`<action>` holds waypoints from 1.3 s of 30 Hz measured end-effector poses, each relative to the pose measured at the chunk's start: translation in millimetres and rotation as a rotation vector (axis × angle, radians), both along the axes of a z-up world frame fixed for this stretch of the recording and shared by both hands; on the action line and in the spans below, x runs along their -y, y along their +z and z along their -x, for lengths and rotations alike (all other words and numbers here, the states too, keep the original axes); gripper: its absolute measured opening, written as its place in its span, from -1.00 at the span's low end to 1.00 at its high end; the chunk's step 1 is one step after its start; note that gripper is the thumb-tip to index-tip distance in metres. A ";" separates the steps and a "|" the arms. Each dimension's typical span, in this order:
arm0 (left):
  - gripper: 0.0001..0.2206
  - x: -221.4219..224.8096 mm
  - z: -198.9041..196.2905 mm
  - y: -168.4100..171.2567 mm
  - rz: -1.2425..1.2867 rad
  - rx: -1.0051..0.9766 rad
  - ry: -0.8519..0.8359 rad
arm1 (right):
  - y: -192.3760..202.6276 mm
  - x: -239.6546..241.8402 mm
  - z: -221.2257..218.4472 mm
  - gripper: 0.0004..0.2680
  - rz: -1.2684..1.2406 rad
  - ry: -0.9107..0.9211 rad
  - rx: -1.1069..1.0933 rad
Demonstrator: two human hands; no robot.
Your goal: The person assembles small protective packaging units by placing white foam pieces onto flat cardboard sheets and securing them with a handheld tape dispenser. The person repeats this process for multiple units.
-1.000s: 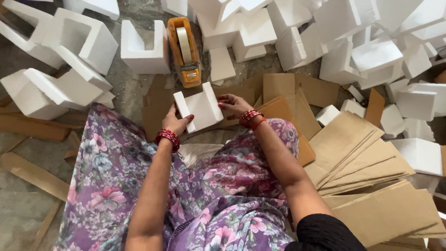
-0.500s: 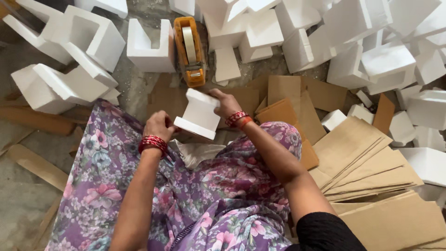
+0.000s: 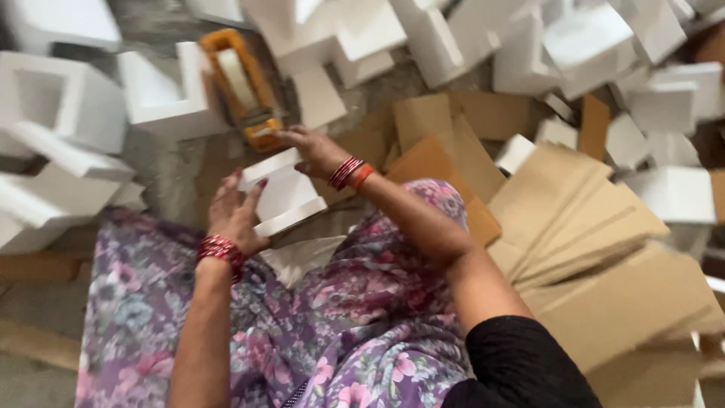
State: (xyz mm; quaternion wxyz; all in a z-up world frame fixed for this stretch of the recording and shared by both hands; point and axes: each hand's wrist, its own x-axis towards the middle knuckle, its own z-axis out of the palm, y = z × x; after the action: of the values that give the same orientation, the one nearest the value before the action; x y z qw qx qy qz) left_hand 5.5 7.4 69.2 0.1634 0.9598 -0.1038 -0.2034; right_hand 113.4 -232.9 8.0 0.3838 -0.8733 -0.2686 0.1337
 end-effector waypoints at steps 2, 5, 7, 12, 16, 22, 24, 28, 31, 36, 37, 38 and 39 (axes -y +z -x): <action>0.05 2.5 1.5 1.3 -0.058 -0.001 -0.013 | 5.4 24.8 -4.1 -0.38 0.140 0.072 -0.042; 0.05 4.8 -1.6 12.9 -0.163 -0.014 -0.032 | 9.5 32.4 3.2 -0.40 0.011 0.190 0.096; 0.04 9.3 -2.8 19.7 -0.211 -0.078 -0.022 | 13.9 39.9 7.0 -0.40 -0.006 0.140 0.027; 0.19 5.6 -7.6 12.2 -0.055 -0.002 -0.030 | 33.1 145.6 6.9 -0.53 -0.252 -0.339 -0.431; 0.21 4.6 -8.5 7.9 -0.025 0.014 -0.050 | 40.8 274.6 55.7 -0.37 0.344 -0.636 -0.356; 0.23 5.9 -6.9 3.1 -0.134 -0.016 -0.048 | -44.2 303.4 158.5 -0.26 0.690 -0.469 -0.192; 0.24 5.7 -3.7 3.4 -0.126 0.002 -0.051 | -65.8 297.8 174.6 -0.32 0.794 -0.441 -0.174; 0.22 6.7 -8.0 2.1 -0.161 0.021 -0.034 | -82.3 294.8 184.9 -0.41 0.954 -0.432 0.005; 0.20 6.2 -18.8 -3.5 -0.150 0.016 -0.015 | -87.8 296.9 191.3 -0.42 1.039 -0.483 0.097; 0.18 2.8 -30.3 -18.2 -0.120 0.029 -0.027 | -105.5 307.8 201.0 -0.44 0.875 -0.456 0.057; 0.18 3.4 -31.7 -20.9 -0.125 0.015 -0.029 | -110.1 309.3 200.9 -0.41 0.816 -0.445 0.069; 0.16 3.4 -31.5 -23.3 -0.116 0.026 -0.030 | -114.5 310.1 199.9 -0.37 0.758 -0.433 0.081; 0.14 3.1 -28.7 -25.6 -0.107 0.034 -0.031 | -118.5 309.7 200.0 -0.38 0.915 -0.405 0.139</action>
State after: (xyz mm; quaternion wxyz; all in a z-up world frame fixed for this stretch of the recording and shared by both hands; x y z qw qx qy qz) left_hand 34.3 4.4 43.6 0.1071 0.9687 -0.1105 -0.1946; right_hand -86.6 -542.6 -110.5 -0.0390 -0.9935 -0.0324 0.1022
